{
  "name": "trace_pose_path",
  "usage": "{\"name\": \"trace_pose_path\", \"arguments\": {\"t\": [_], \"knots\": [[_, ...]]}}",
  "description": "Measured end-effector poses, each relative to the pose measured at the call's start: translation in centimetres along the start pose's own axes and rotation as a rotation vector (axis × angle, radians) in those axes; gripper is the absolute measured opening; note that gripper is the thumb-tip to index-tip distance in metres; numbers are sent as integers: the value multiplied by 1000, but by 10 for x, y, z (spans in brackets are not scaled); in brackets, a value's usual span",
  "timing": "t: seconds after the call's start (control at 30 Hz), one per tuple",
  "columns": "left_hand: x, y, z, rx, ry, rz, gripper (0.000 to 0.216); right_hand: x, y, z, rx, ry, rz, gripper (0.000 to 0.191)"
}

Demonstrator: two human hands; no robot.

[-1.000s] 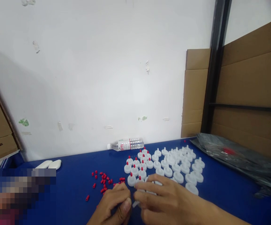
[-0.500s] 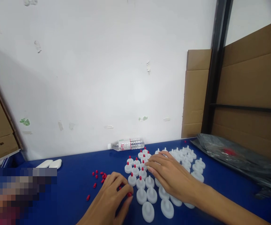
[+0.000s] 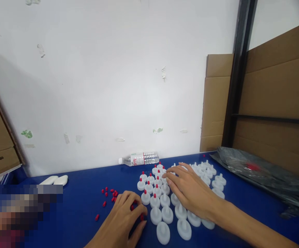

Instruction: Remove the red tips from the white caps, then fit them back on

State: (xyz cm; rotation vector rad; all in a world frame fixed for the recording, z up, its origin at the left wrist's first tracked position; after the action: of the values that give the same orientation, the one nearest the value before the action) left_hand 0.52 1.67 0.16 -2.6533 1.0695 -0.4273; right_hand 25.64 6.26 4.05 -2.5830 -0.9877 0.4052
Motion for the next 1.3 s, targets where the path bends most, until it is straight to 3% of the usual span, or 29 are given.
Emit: {"name": "trace_pose_path", "arguments": {"t": [0.1, 0.27, 0.37, 0.53, 0.77, 0.93, 1.03, 1.17, 1.3], "knots": [[1, 1, 0, -3, -9, -2, 24, 9, 0, 3, -20, 7, 31, 39], [1, 1, -2, 47, -2, 36, 21, 17, 1, 9, -216, -94, 24, 49], [3, -1, -5, 79, -1, 37, 23, 15, -1, 6, -232, -136, 6, 50], [10, -1, -15, 147, 15, 42, 25, 11, -3, -10, -107, -91, -92, 40], [14, 0, -22, 235, 31, 121, 24, -9, 4, -17, 128, -34, -406, 11], [19, -2, -18, 289, -81, 217, 8, -50, 13, -6, 180, 0, -633, 14], [27, -1, -20, 301, -233, 264, 11, -66, 17, -5, 283, 29, -664, 21], [34, -2, -26, 360, -407, 329, 26, -68, 17, -9, 319, 60, -665, 24], [36, -7, -27, 412, -387, 351, 32, -64, 14, -8, 369, 93, -708, 22]]}}
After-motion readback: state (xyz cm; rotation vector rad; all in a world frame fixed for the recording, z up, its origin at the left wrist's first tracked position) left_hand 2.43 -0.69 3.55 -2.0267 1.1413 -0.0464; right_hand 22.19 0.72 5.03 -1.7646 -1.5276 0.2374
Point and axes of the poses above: each hand's wrist, its own y-axis away from the middle knuckle, its own z-axis out of the palm, x = y × z, the point moved 2 cm from there along -y, towards the middle knuckle, and after that the axes turned 4 degrees about -x, right-handed, at the moved point
